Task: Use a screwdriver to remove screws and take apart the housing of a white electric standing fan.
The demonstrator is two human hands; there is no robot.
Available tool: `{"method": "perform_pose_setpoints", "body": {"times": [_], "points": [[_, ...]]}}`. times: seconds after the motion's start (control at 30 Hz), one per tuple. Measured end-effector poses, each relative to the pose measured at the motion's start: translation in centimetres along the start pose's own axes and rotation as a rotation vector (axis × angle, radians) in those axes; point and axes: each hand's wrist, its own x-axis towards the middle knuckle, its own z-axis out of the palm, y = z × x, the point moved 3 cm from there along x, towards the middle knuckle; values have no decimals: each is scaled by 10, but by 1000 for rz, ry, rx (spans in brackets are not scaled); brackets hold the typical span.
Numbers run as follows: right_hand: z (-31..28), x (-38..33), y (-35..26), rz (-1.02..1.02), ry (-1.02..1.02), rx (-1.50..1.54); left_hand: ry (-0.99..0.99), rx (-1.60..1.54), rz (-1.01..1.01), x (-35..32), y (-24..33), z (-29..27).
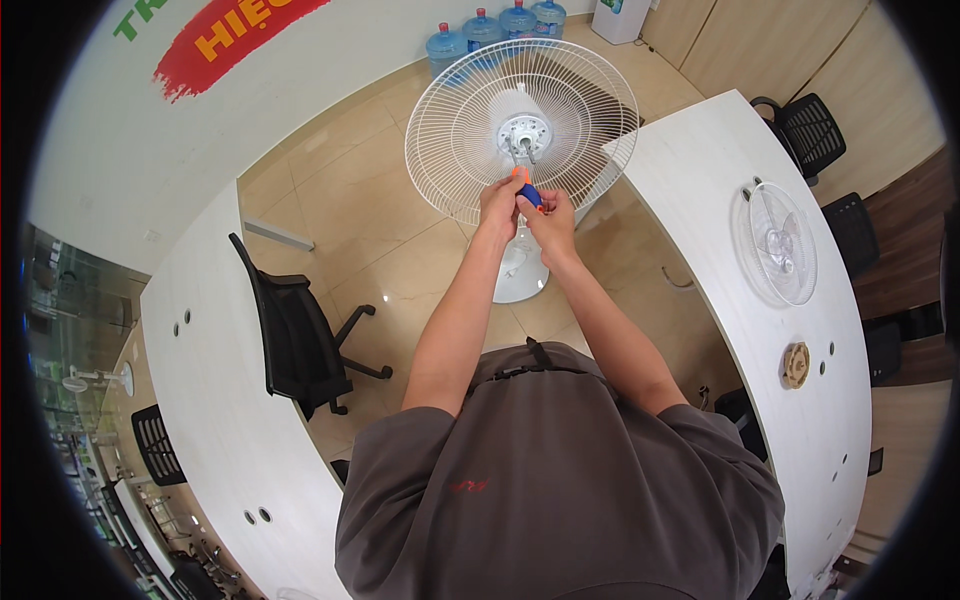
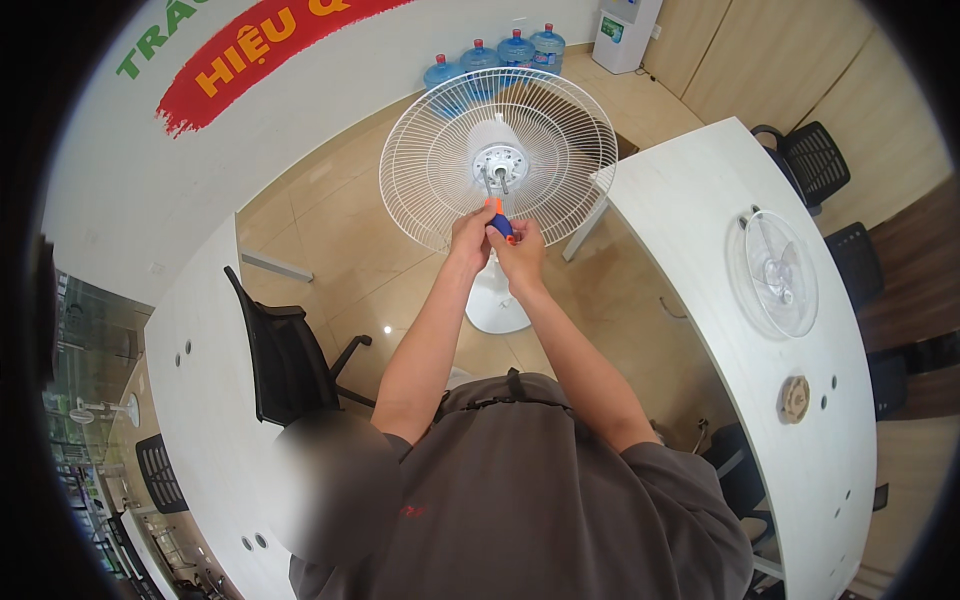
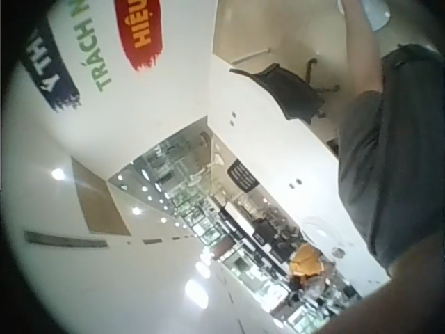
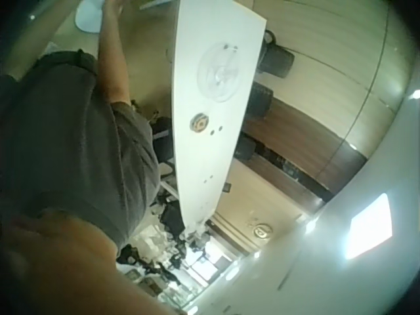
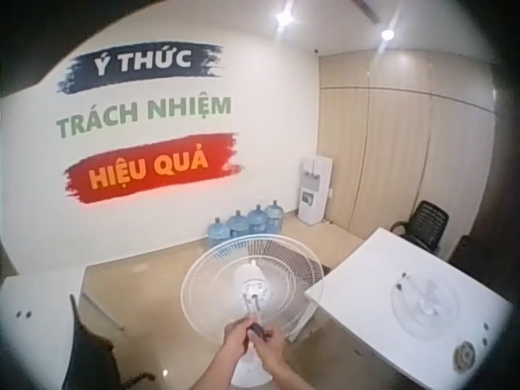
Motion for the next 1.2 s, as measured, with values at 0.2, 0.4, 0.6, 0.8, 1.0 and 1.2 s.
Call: {"method": "perform_pose_setpoints", "body": {"times": [0.2, 0.4, 0.6, 0.8, 1.0, 1.2], "points": [[-1, -5, -4, 219, -42, 378, 7, -306, -29, 15, -10, -13], [2, -2, 0, 279, -169, 305, -34, -147, 5, 6, -5, -15], [0, -8, 1, 156, -45, 210, -1, -90, 30, 1, -5, -8], [-3, -14, 6, 156, -26, 203, 12, -92, 44, -2, -11, -9], [-8, -11, 15, 121, -28, 223, 12, -121, 33, 1, -13, -8], [-15, -16, 28, 116, -52, 220, 78, -102, 33, 11, -16, -13]]}}
